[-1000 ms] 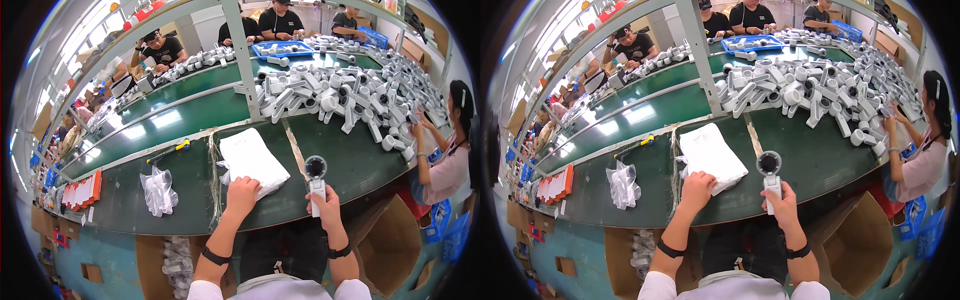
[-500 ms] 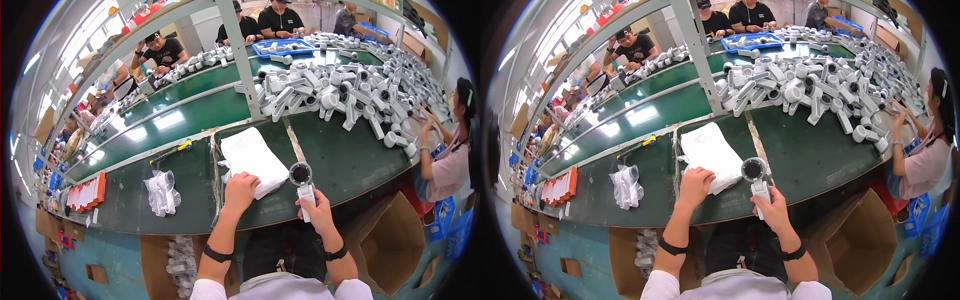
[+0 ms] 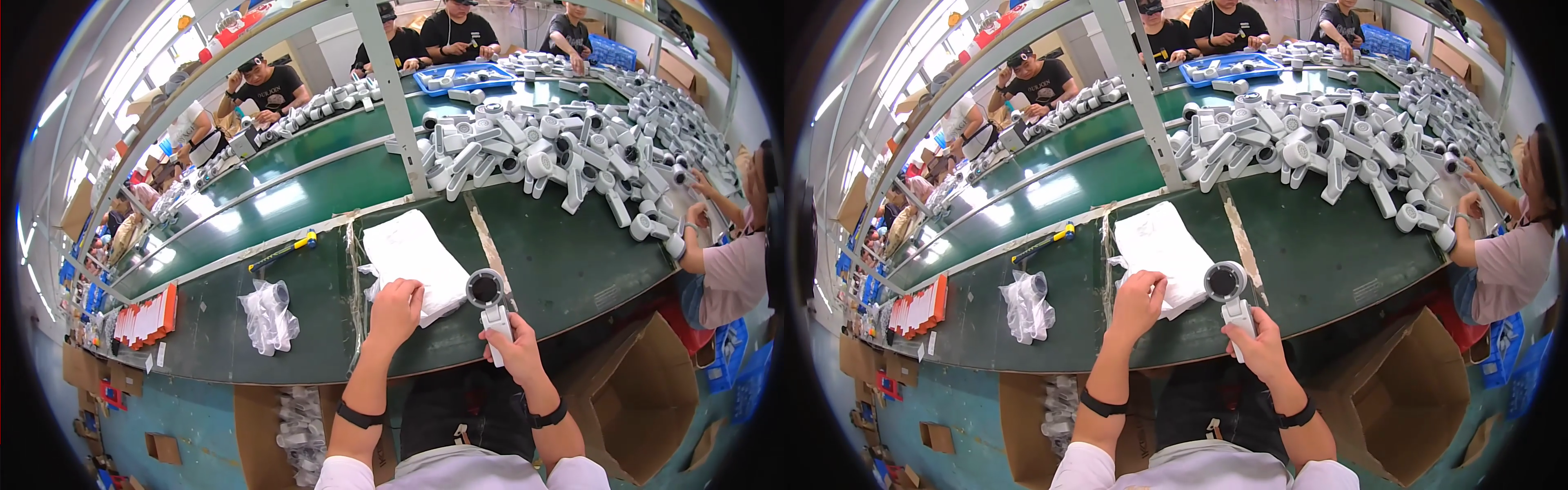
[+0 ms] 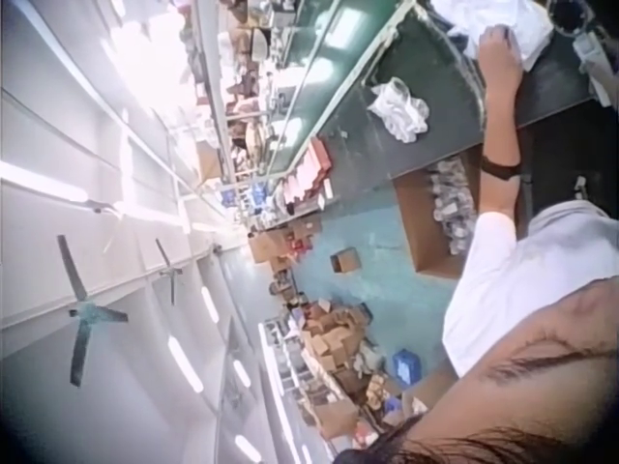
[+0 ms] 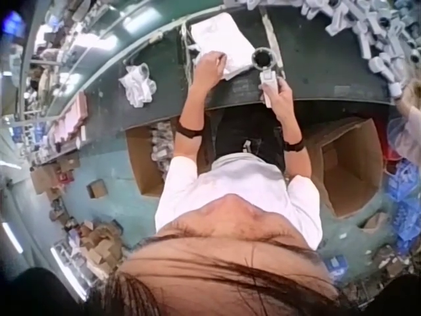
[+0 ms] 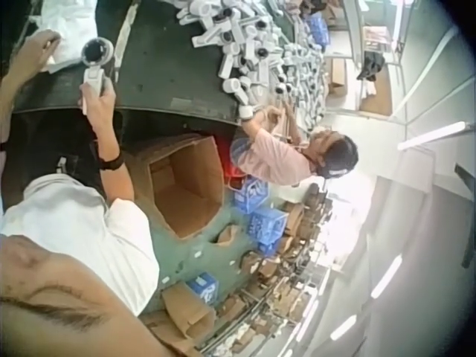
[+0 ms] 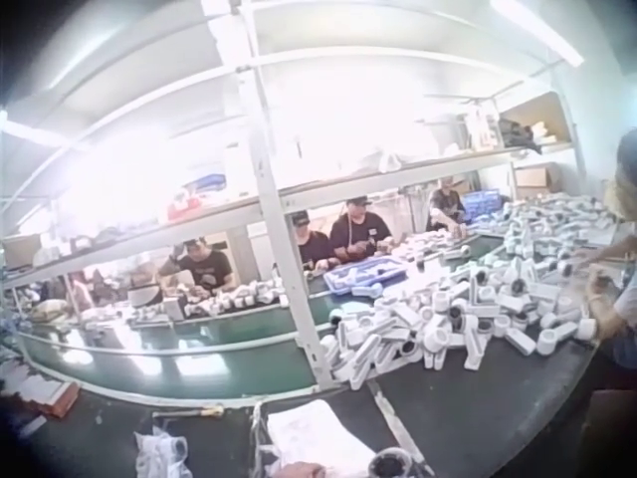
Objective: The person bags white handheld fans by hand, picking up each fan from a pile, sliding it into a plastic bag, and placing the bagged items into a cardboard box.
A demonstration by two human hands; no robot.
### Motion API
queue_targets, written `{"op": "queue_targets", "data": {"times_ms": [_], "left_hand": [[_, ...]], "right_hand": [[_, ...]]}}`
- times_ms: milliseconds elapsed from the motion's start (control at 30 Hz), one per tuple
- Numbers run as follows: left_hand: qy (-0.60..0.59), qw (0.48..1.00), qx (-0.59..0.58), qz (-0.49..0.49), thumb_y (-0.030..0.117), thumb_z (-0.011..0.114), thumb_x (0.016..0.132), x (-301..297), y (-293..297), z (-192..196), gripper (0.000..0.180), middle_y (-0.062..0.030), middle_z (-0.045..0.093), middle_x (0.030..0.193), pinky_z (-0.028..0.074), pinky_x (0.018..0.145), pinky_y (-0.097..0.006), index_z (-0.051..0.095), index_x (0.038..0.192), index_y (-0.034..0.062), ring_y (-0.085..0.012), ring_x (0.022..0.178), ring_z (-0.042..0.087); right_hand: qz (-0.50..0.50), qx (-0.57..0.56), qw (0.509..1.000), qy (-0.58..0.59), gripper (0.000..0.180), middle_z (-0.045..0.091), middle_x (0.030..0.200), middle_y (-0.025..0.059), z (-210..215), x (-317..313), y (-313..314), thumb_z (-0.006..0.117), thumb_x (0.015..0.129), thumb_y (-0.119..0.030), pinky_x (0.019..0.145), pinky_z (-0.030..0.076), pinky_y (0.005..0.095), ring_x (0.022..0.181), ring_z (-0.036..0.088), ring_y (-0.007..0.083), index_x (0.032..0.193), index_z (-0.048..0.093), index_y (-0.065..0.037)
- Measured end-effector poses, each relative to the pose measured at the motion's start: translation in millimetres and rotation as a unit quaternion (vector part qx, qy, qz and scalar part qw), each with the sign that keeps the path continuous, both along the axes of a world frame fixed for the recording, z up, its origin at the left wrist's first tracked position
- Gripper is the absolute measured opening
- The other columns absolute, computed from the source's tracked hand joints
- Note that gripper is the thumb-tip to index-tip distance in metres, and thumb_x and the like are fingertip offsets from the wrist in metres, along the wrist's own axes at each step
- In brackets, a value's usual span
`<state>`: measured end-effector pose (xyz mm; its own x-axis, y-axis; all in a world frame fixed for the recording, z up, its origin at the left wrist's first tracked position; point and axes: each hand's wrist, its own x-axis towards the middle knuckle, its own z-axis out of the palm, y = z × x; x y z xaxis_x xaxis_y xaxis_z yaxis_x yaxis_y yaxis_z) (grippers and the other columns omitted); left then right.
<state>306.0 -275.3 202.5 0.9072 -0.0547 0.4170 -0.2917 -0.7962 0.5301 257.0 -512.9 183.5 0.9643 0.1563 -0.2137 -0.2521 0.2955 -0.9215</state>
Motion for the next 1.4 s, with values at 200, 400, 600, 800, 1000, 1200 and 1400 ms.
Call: {"op": "queue_targets", "data": {"times_ms": [200, 400, 600, 800, 1000, 1200, 1400], "left_hand": [[-0.061, 0.995, -0.075, -0.002, 0.007, 0.065, 0.087, 4, 7, 0, 0.013, -0.0139, 0.067, 0.091, 0.049, 0.064, -0.033, 0.067, 0.097, -0.0012, -0.0281, 0.073, 0.063], [0.02, 0.997, -0.071, 0.015, 0.017, 0.07, 0.085, -2, 3, 6, 0.018, -0.0115, 0.066, 0.095, 0.052, 0.07, -0.037, 0.068, 0.096, 0.0027, -0.0306, 0.079, 0.064], [-0.014, 0.998, 0.066, -0.008, 0.02, 0.071, 0.083, -5, 10, 4, 0.02, -0.0105, 0.065, 0.09, 0.051, 0.074, -0.038, 0.069, 0.096, 0.005, -0.03, 0.085, 0.063], [-0.023, 0.999, 0.024, 0.032, 0.012, 0.066, 0.086, 0, 10, 2, 0.013, -0.0127, 0.068, 0.087, 0.051, 0.071, -0.038, 0.069, 0.095, 0.0026, -0.0293, 0.082, 0.065], [-0.023, 0.993, -0.11, 0.042, 0.012, 0.066, 0.088, 3, 10, -8, 0.019, -0.0131, 0.068, 0.087, 0.05, 0.065, -0.035, 0.066, 0.102, -0.0007, -0.03, 0.073, 0.063], [-0.066, 0.996, 0.055, -0.009, 0.014, 0.071, 0.084, -2, 7, 1, 0.027, -0.0114, 0.067, 0.087, 0.05, 0.065, -0.032, 0.066, 0.107, -0.0003, -0.0243, 0.07, 0.062], [-0.016, 0.998, -0.055, 0.028, 0.011, 0.07, 0.084, 1, 12, -8, 0.019, -0.01, 0.068, 0.082, 0.05, 0.063, -0.031, 0.068, 0.099, -0.0007, -0.0196, 0.066, 0.062]], "right_hand": [[0.052, -0.001, 0.999, -0.011, 0.024, 0.067, 0.087, 0.0106, -3, -5, -4, 0.063, 0.089, -0.009, 0.051, 0.05, 0.0262, 0.056, 0.061, 0.0135, 0.11, 0.055, 0.0], [0.139, -0.041, 0.989, -0.032, 0.039, 0.068, 0.088, 0.0109, 2, -7, -3, 0.064, 0.089, -0.01, 0.052, 0.05, 0.025, 0.058, 0.061, 0.012, 0.124, 0.051, 0.0], [0.138, -0.074, 0.987, -0.027, 0.041, 0.068, 0.087, 0.0103, 3, -7, -3, 0.065, 0.089, -0.011, 0.051, 0.049, 0.0248, 0.058, 0.061, 0.0113, 0.126, 0.05, 0.0], [0.119, -0.069, 0.99, -0.018, 0.041, 0.068, 0.086, 0.01, 0, -6, -5, 0.066, 0.089, -0.012, 0.05, 0.049, 0.0252, 0.057, 0.061, 0.0113, 0.125, 0.051, 0.0], [0.122, -0.061, 0.99, -0.023, 0.041, 0.068, 0.086, 0.01, -1, -8, -4, 0.066, 0.088, -0.012, 0.05, 0.049, 0.0253, 0.056, 0.06, 0.0114, 0.125, 0.05, 0.0], [0.115, -0.065, 0.991, -0.019, 0.042, 0.068, 0.086, 0.0099, -3, -8, -7, 0.066, 0.088, -0.01, 0.05, 0.049, 0.0252, 0.056, 0.06, 0.0117, 0.125, 0.05, 0.001], [0.05, -0.072, 0.996, -0.017, 0.042, 0.067, 0.085, 0.0094, -14, -1, -18, 0.066, 0.085, -0.008, 0.05, 0.049, 0.0253, 0.056, 0.06, 0.0122, 0.123, 0.05, 0.003]]}}
